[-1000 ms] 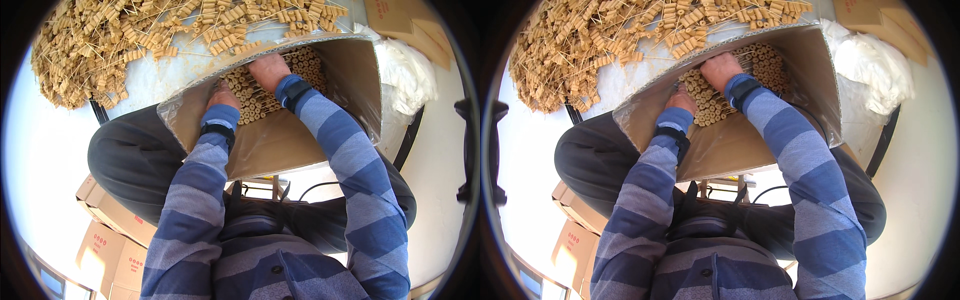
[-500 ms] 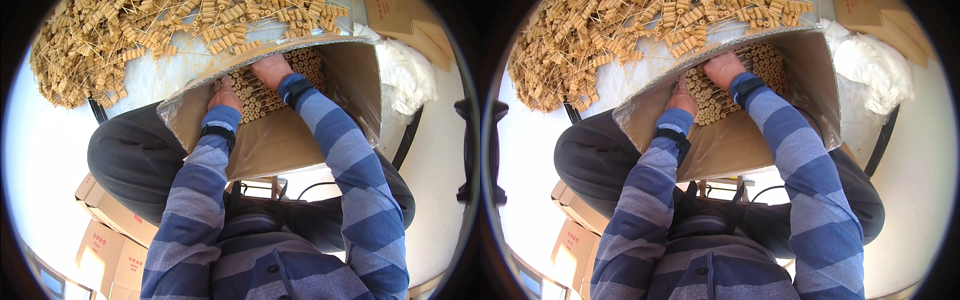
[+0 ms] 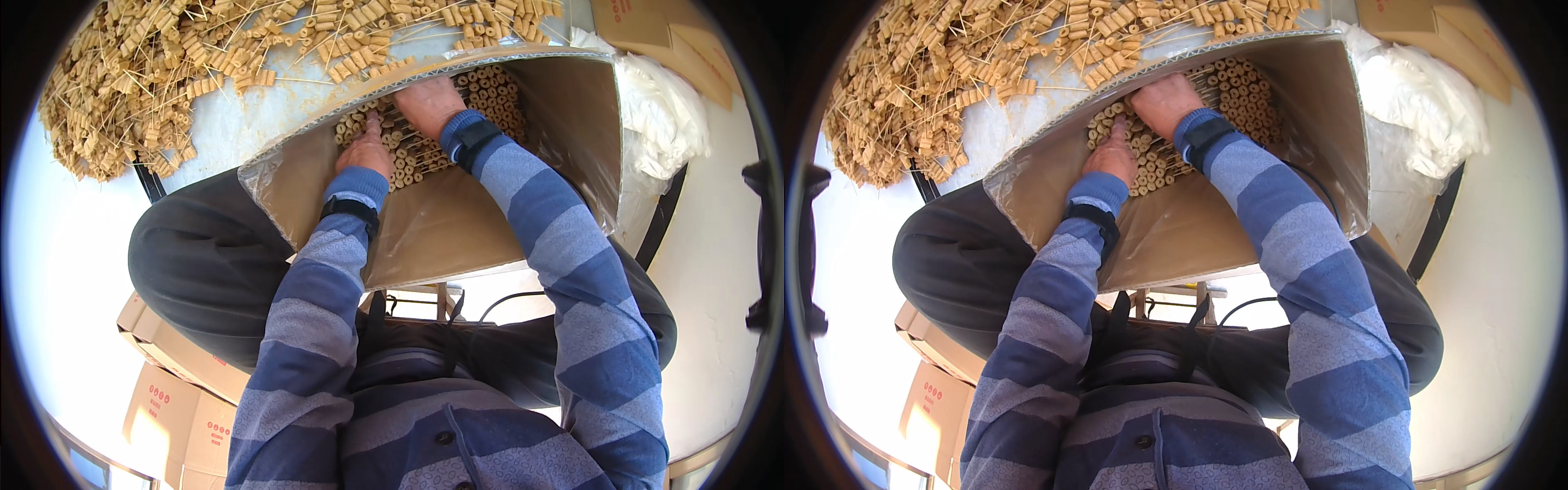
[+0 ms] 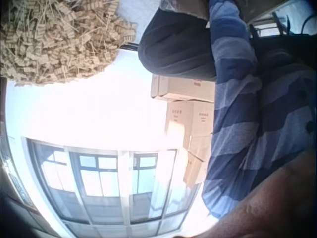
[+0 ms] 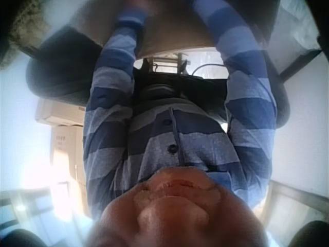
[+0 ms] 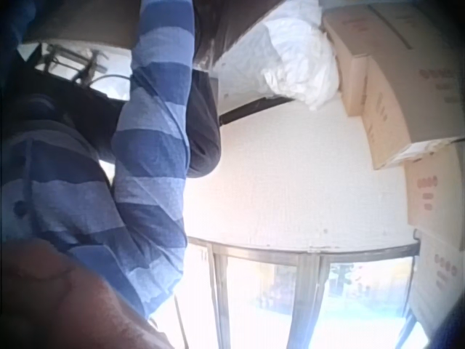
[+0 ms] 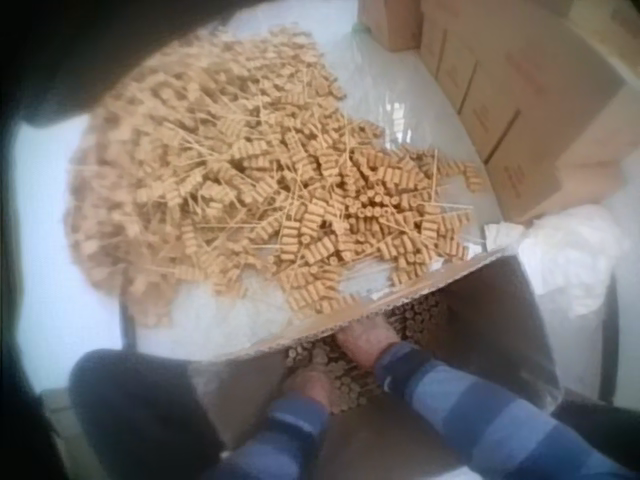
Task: The person sits on the floor and threads small cylindrical snacks onto wooden skewers. They gather the skewers into bundles and place them into a cardboard box.
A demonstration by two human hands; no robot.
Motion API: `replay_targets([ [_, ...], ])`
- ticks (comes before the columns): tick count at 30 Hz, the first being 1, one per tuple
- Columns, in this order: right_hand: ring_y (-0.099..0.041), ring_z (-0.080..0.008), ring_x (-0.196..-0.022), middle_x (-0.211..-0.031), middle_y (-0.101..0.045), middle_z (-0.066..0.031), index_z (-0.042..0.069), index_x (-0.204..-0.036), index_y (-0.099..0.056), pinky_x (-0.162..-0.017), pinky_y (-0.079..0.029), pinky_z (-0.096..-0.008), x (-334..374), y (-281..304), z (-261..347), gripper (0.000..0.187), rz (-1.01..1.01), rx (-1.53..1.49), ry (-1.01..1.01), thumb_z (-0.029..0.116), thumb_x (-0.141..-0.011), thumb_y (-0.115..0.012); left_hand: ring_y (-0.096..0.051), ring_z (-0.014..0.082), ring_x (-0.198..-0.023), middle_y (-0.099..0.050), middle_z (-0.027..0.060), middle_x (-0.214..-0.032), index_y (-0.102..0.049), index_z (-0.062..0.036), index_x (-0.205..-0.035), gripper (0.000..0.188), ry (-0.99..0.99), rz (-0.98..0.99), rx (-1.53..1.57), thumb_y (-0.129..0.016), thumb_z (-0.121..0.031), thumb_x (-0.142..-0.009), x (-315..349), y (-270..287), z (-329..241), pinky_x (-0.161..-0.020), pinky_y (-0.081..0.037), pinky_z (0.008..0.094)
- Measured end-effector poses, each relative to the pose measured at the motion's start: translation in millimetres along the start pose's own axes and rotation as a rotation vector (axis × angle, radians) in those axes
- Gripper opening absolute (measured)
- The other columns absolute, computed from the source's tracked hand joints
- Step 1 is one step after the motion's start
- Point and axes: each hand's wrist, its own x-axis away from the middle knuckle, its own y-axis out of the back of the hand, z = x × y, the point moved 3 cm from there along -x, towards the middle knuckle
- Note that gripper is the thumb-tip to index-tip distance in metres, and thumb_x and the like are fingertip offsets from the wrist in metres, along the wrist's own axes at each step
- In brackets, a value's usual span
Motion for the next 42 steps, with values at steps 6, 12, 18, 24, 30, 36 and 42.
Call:
replay_targets([
  [6, -0.072, -0.0239, -0.098, -0.100, -0.075, -0.0072, 0.014, -0.094, -0.076, -0.081, -0.057, -0.0397, -6, 5, -1, 0.017, 0.208, -0.028, -0.022, 0.019, -0.088, -0.062, -0.053, 0.0336, -0.133, -0.046, 0.0202, -0.151, -0.027, -0.0252, -0.157, 0.077, 0.062, 0.117, -0.040, -0.049, 0.001, -0.088, 2, 7, -5, -0.110, -0.044, 0.0409],
  [12, -0.073, -0.0243, -0.096, -0.097, -0.076, -0.0067, 0.015, -0.097, -0.077, -0.080, -0.057, -0.0400, -7, -3, -3, 0.018, 0.024, -0.091, -0.008, 0.019, -0.087, -0.063, -0.051, 0.0337, -0.135, -0.044, 0.0183, -0.153, -0.022, -0.0269, -0.159, 0.080, 0.046, 0.106, -0.026, -0.050, -0.002, -0.088, -3, 8, -12, -0.110, -0.044, 0.0414],
  [18, -0.072, -0.0256, -0.098, -0.100, -0.076, -0.0085, 0.014, -0.098, -0.077, -0.082, -0.057, -0.0397, -9, -9, -3, 0.018, 0.001, -0.071, 0.014, 0.018, -0.087, -0.064, -0.056, 0.0336, -0.128, -0.056, 0.0184, -0.139, -0.027, -0.0258, -0.158, 0.073, 0.033, 0.134, -0.036, -0.054, -0.012, -0.091, -9, 2, -6, -0.106, -0.045, 0.0416],
  [24, -0.072, -0.0264, -0.101, -0.104, -0.075, -0.0095, 0.014, -0.101, -0.076, -0.087, -0.055, -0.0416, -10, 1, -2, 0.019, 0.212, -0.033, 0.009, 0.017, -0.089, -0.062, -0.054, 0.0329, -0.131, -0.053, 0.0166, -0.144, -0.026, -0.0270, -0.159, 0.074, 0.043, 0.192, -0.024, -0.052, -0.011, -0.092, -11, 2, -5, -0.109, -0.043, 0.0416],
  [30, -0.072, -0.0271, -0.101, -0.104, -0.075, -0.0106, 0.013, -0.102, -0.076, -0.085, -0.055, -0.0412, -13, 6, 7, 0.019, 0.195, -0.115, -0.082, 0.016, -0.089, -0.062, -0.056, 0.0346, -0.127, -0.058, 0.0198, -0.137, -0.029, -0.0231, -0.157, 0.070, -0.003, 0.135, -0.021, -0.053, -0.014, -0.092, -10, 3, -3, -0.107, -0.044, 0.0424],
  [36, -0.072, -0.0274, -0.100, -0.103, -0.075, -0.0105, 0.012, -0.101, -0.076, -0.085, -0.056, -0.0410, -12, -9, 2, 0.019, 0.192, -0.071, -0.147, 0.018, -0.089, -0.063, -0.056, 0.0348, -0.127, -0.058, 0.0215, -0.137, -0.034, -0.0212, -0.155, 0.067, 0.016, 0.178, -0.017, -0.056, -0.018, -0.092, -14, 0, 0, -0.106, -0.045, 0.0429],
  [42, -0.071, -0.0313, -0.101, -0.106, -0.073, -0.0168, 0.005, -0.107, -0.073, -0.086, -0.056, -0.0427, -21, -21, 2, 0.024, 0.248, -0.146, -0.209, 0.014, -0.090, -0.059, -0.045, 0.0339, -0.140, -0.038, 0.0156, -0.158, -0.032, -0.0256, -0.157, 0.072, 0.060, 0.172, 0.037, -0.047, -0.003, -0.090, -2, 11, -9, -0.113, -0.040, 0.0436],
])
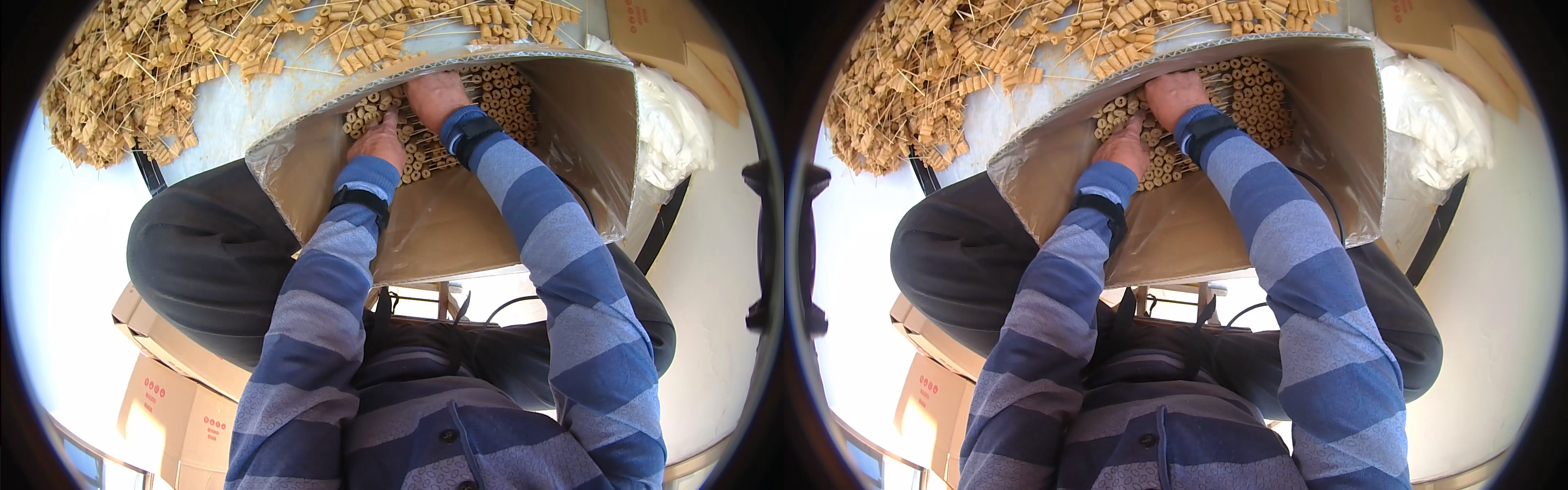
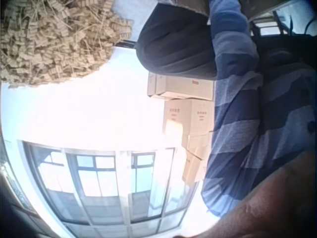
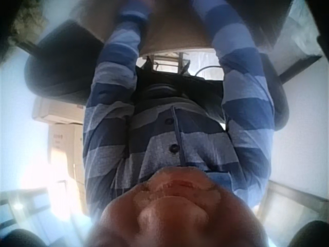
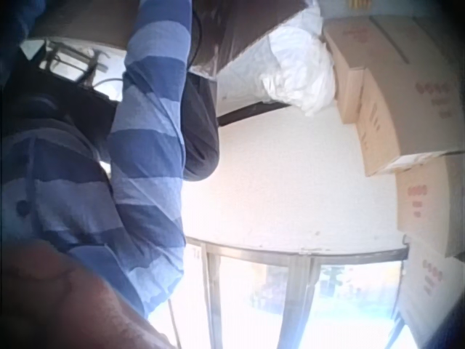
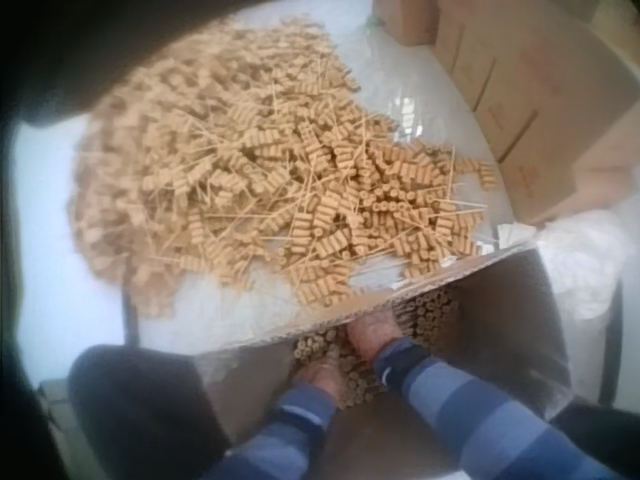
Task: The person sits on the floor and threads small cylindrical snacks onto wooden skewers. They gather the skewers into bundles and place them into a cardboard box.
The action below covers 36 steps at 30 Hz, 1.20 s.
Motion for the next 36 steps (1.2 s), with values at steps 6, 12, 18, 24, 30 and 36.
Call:
replay_targets([
  [6, -0.070, -0.0333, -0.103, -0.112, -0.071, -0.0195, 0.003, -0.113, -0.070, -0.088, -0.056, -0.0442, -3, -3, -3, 0.028, 0.002, -0.013, 0.005, 0.013, -0.091, -0.056, -0.030, 0.0388, -0.144, -0.034, 0.0204, -0.155, -0.033, -0.0059, -0.153, 0.072, -0.164, -0.502, -0.152, -0.061, -0.018, -0.087, 4, -1, 1, -0.118, -0.026, 0.0503],
  [12, -0.072, -0.0292, -0.100, -0.105, -0.074, -0.0140, 0.009, -0.104, -0.075, -0.084, -0.056, -0.0417, 4, -4, 0, 0.023, -0.124, 0.064, 0.062, 0.015, -0.091, -0.057, -0.023, 0.0383, -0.147, -0.028, 0.0173, -0.158, -0.024, -0.0048, -0.156, 0.084, -0.140, -0.485, -0.260, -0.064, -0.015, -0.083, -16, -17, 14, -0.121, -0.017, 0.0515],
  [18, -0.071, -0.0304, -0.102, -0.103, -0.074, -0.0143, 0.012, -0.113, -0.070, -0.087, -0.054, -0.0444, 8, 0, -4, 0.026, -0.122, 0.095, 0.295, 0.015, -0.092, -0.056, -0.024, 0.0402, -0.146, -0.023, 0.0151, -0.160, -0.021, -0.0070, -0.158, 0.088, -0.073, -0.346, -0.256, -0.064, -0.014, -0.082, -19, -11, 13, -0.120, -0.019, 0.0516],
  [24, -0.069, -0.0295, -0.108, -0.114, -0.072, -0.0139, 0.017, -0.130, -0.060, -0.091, -0.054, -0.0443, 8, 4, -8, 0.039, 0.013, -0.077, 0.255, 0.012, -0.092, -0.055, -0.025, 0.0389, -0.147, -0.024, 0.0130, -0.160, -0.021, -0.0103, -0.159, 0.089, -0.058, -0.316, -0.231, -0.064, -0.013, -0.082, -18, -4, 13, -0.119, -0.022, 0.0513],
  [30, -0.065, -0.0315, -0.116, -0.126, -0.067, -0.0177, 0.029, -0.142, -0.052, -0.098, -0.052, -0.0439, 12, 9, -14, 0.054, 0.220, -0.076, 0.179, 0.006, -0.093, -0.050, -0.030, 0.0377, -0.146, -0.029, 0.0185, -0.160, -0.030, -0.0042, -0.154, 0.073, -0.085, -0.213, -0.164, -0.058, -0.010, -0.087, 17, 31, -5, -0.119, -0.027, 0.0470],
  [36, -0.069, -0.0345, -0.105, -0.108, -0.072, -0.0191, 0.003, -0.106, -0.075, -0.090, -0.055, -0.0441, 17, 8, -29, 0.026, 0.224, -0.105, 0.110, 0.013, -0.091, -0.057, -0.063, 0.0300, -0.095, -0.061, 0.0174, -0.106, -0.059, -0.0026, -0.119, 0.024, -0.601, -0.872, -0.038, -0.060, -0.007, -0.095, 169, 115, 14, -0.084, -0.052, 0.0390],
])
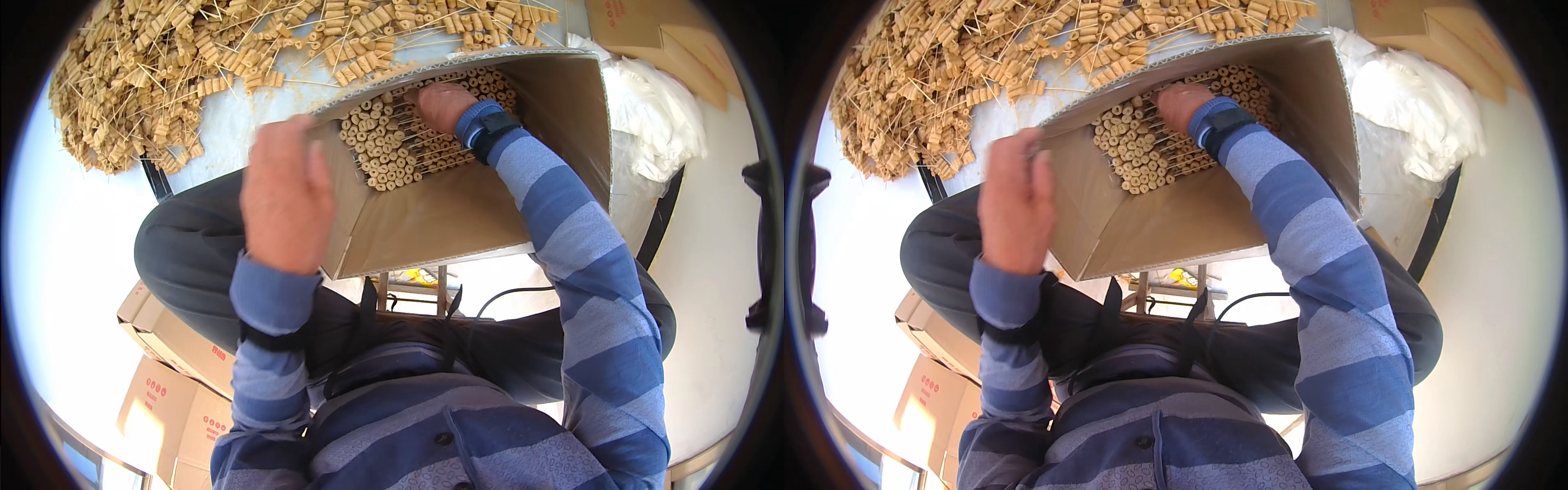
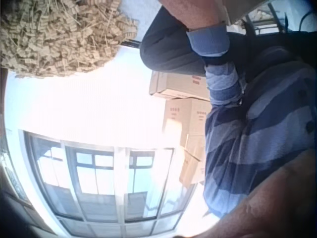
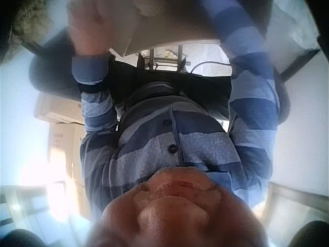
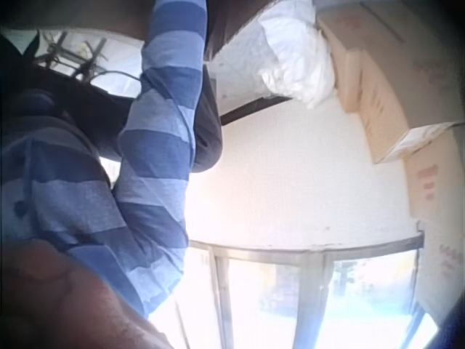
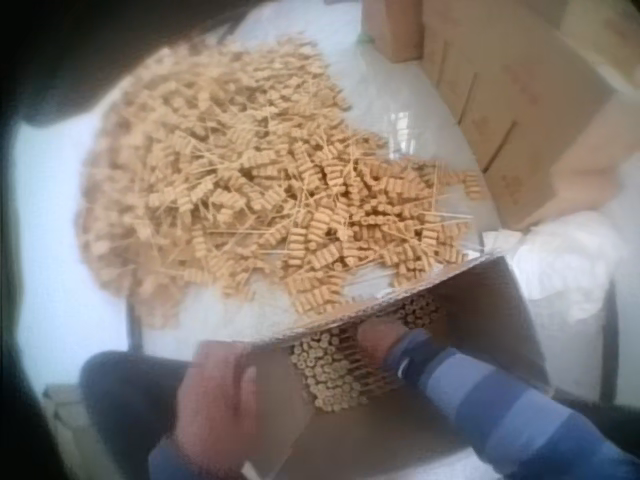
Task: The person sits on the floor and threads small cylindrical snacks onto wooden skewers. They gather the skewers into bundles and place them into a cardboard box.
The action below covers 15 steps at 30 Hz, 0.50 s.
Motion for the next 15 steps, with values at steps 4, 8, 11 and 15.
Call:
replay_targets([
  [4, -0.068, -0.0359, -0.105, -0.114, -0.070, -0.0205, 0.003, -0.108, -0.074, -0.091, -0.055, -0.0448, 8, -7, -14, 0.029, 0.100, -0.124, 0.015, 0.019, -0.093, -0.056, -0.060, 0.0436, -0.100, -0.059, 0.0280, -0.111, -0.050, 0.0014, -0.125, 0.035, 0.415, 0.081, 0.026, -0.062, -0.013, -0.096, 13, 34, 17, -0.085, -0.050, 0.0463],
  [8, -0.065, -0.0384, -0.107, -0.114, -0.070, -0.0182, 0.010, -0.121, -0.067, -0.096, -0.050, -0.0450, 7, -34, -3, 0.035, 0.247, -0.113, -0.002, 0.034, -0.099, -0.054, -0.062, 0.0490, -0.102, -0.060, 0.0348, -0.114, -0.037, 0.0043, -0.134, 0.046, 0.448, 0.235, 0.092, -0.058, -0.013, -0.098, 12, 10, 29, -0.084, -0.051, 0.0499],
  [11, -0.067, -0.0381, -0.104, -0.114, -0.070, -0.0215, 0.003, -0.109, -0.074, -0.093, -0.053, -0.0458, -1, -56, 9, 0.033, 0.158, -0.242, 0.025, 0.026, -0.095, -0.055, -0.063, 0.0508, -0.096, -0.063, 0.0351, -0.104, -0.036, 0.0029, -0.134, 0.041, 0.268, 0.188, 0.058, -0.052, -0.007, -0.097, -3, -2, 39, -0.081, -0.052, 0.0522],
  [15, -0.067, -0.0396, -0.103, -0.110, -0.071, -0.0205, 0.004, -0.107, -0.074, -0.092, -0.053, -0.0464, -23, -87, 6, 0.034, 0.086, -0.279, -0.120, 0.031, -0.096, -0.056, -0.063, 0.0492, -0.096, -0.064, 0.0331, -0.103, -0.039, -0.0002, -0.133, 0.037, 0.203, 0.175, 0.064, -0.050, -0.005, -0.097, -17, -18, 46, -0.081, -0.052, 0.0517],
])
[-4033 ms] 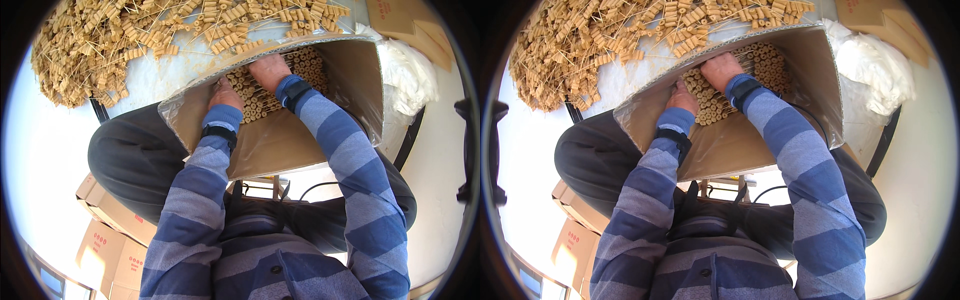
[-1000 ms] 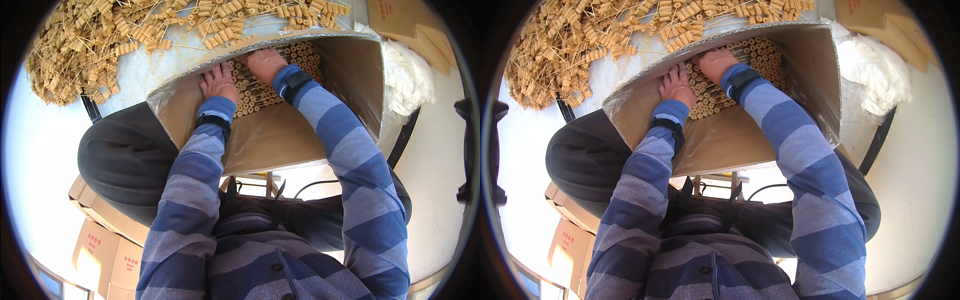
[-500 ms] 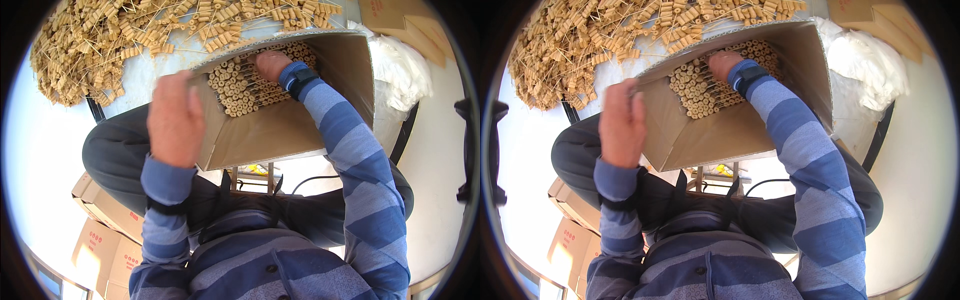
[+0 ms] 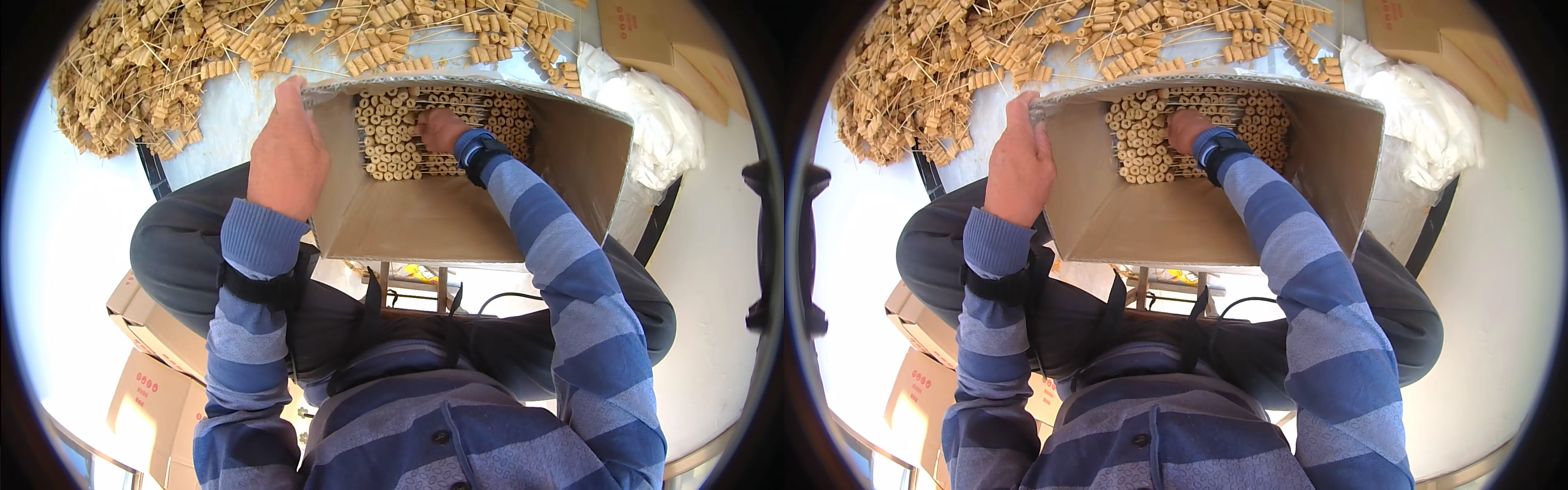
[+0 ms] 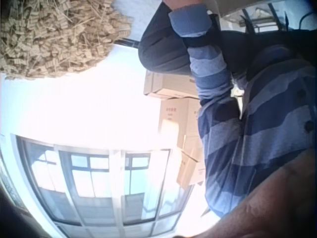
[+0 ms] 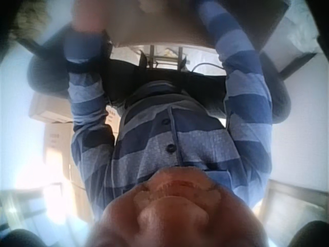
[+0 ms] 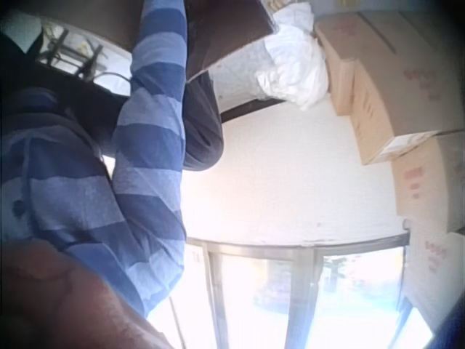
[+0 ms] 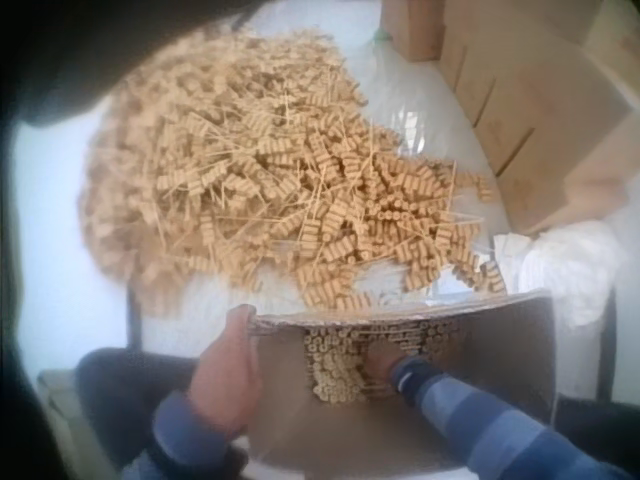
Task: The person sits on the floor and threads small cylindrical snacks onto wooden skewers. They gather the skewers into bundles and place them into a cardboard box.
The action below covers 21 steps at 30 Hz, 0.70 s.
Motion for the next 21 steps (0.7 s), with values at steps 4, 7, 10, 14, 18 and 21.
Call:
replay_targets([
  [4, -0.068, -0.0390, -0.097, -0.105, -0.072, -0.0194, 0.005, -0.102, -0.075, -0.089, -0.055, -0.0449, -27, -29, -12, 0.028, -0.071, -0.332, -0.062, 0.028, -0.091, -0.062, -0.063, 0.0487, -0.094, -0.064, 0.0321, -0.102, -0.038, -0.0026, -0.137, 0.040, -0.086, -0.048, 0.012, -0.050, -0.006, -0.099, -17, -4, 3, -0.080, -0.049, 0.0521],
  [7, -0.068, -0.0386, -0.095, -0.103, -0.072, -0.0193, 0.004, -0.099, -0.075, -0.088, -0.055, -0.0443, -39, -38, -15, 0.025, -0.097, -0.291, 0.000, 0.025, -0.087, -0.066, -0.063, 0.0470, -0.099, -0.064, 0.0316, -0.107, -0.038, 0.0009, -0.136, 0.039, -0.135, -0.078, 0.002, -0.048, -0.004, -0.098, -21, -3, 4, -0.083, -0.052, 0.0494],
  [10, -0.070, -0.0297, -0.081, -0.095, -0.072, -0.0165, -0.002, -0.102, -0.070, -0.075, -0.057, -0.0400, -32, -32, -4, 0.020, -0.101, -0.297, 0.040, 0.013, -0.090, -0.064, -0.062, 0.0474, -0.102, -0.062, 0.0315, -0.112, -0.038, -0.0007, -0.137, 0.040, -0.134, -0.064, 0.041, -0.048, -0.004, -0.099, -22, -4, 4, -0.085, -0.051, 0.0492],
  [14, -0.070, -0.0340, -0.079, -0.096, -0.072, -0.0193, -0.007, -0.102, -0.069, -0.079, -0.056, -0.0433, -2, 4, 19, 0.037, -0.065, -0.082, -0.087, 0.028, -0.097, -0.061, -0.060, 0.0471, -0.110, -0.058, 0.0306, -0.124, -0.038, -0.0023, -0.138, 0.040, -0.131, -0.046, 0.057, -0.048, -0.004, -0.099, -23, -5, 8, -0.091, -0.049, 0.0477],
  [18, -0.067, -0.0348, -0.111, -0.117, -0.070, -0.0214, 0.000, -0.109, -0.073, -0.095, -0.053, -0.0430, 29, 27, 30, 0.042, 0.046, 0.086, -0.136, 0.037, -0.094, -0.061, -0.058, 0.0465, -0.114, -0.055, 0.0294, -0.131, -0.038, -0.0022, -0.138, 0.040, -0.162, -0.059, 0.061, -0.047, -0.003, -0.099, -24, -7, 10, -0.095, -0.049, 0.0470],
  [21, -0.065, -0.0362, -0.114, -0.122, -0.068, -0.0225, -0.001, -0.114, -0.071, -0.097, -0.052, -0.0439, 39, 8, 30, 0.046, 0.329, 0.102, -0.163, 0.038, -0.093, -0.063, -0.058, 0.0467, -0.113, -0.055, 0.0295, -0.130, -0.037, -0.0022, -0.138, 0.040, -0.202, -0.101, 0.062, -0.046, -0.002, -0.098, -25, -9, 10, -0.094, -0.049, 0.0475],
])
